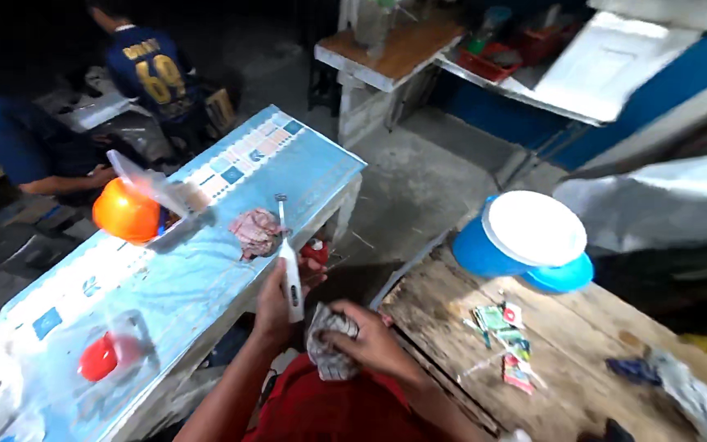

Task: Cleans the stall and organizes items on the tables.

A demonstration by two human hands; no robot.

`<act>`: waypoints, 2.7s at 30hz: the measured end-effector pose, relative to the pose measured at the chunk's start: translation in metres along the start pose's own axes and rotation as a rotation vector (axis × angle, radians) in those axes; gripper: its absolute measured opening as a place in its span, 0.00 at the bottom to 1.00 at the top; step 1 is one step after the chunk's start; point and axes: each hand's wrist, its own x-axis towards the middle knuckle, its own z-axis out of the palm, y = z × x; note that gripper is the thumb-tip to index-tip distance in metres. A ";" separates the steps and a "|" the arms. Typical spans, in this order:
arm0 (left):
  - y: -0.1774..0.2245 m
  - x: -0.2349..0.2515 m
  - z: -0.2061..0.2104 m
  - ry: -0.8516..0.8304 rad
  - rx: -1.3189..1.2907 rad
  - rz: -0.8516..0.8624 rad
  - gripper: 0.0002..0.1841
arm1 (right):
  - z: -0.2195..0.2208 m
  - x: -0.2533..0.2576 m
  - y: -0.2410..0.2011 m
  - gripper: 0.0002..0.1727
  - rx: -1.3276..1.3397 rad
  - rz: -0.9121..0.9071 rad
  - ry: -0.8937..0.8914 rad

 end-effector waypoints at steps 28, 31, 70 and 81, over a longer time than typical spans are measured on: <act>-0.022 -0.039 -0.088 0.258 -0.013 -0.405 0.33 | -0.223 -0.247 0.114 0.33 -0.766 1.175 0.969; -0.029 -0.046 -0.093 0.291 -0.030 -0.426 0.32 | -0.260 -0.289 0.110 0.33 -0.837 1.153 1.271; -0.072 -0.047 -0.045 0.199 0.224 -0.588 0.26 | -0.061 -0.158 0.234 0.23 -0.381 0.991 0.132; -0.078 0.004 -0.025 -0.085 0.555 -0.739 0.23 | 0.007 -0.216 0.267 0.24 0.171 1.209 0.654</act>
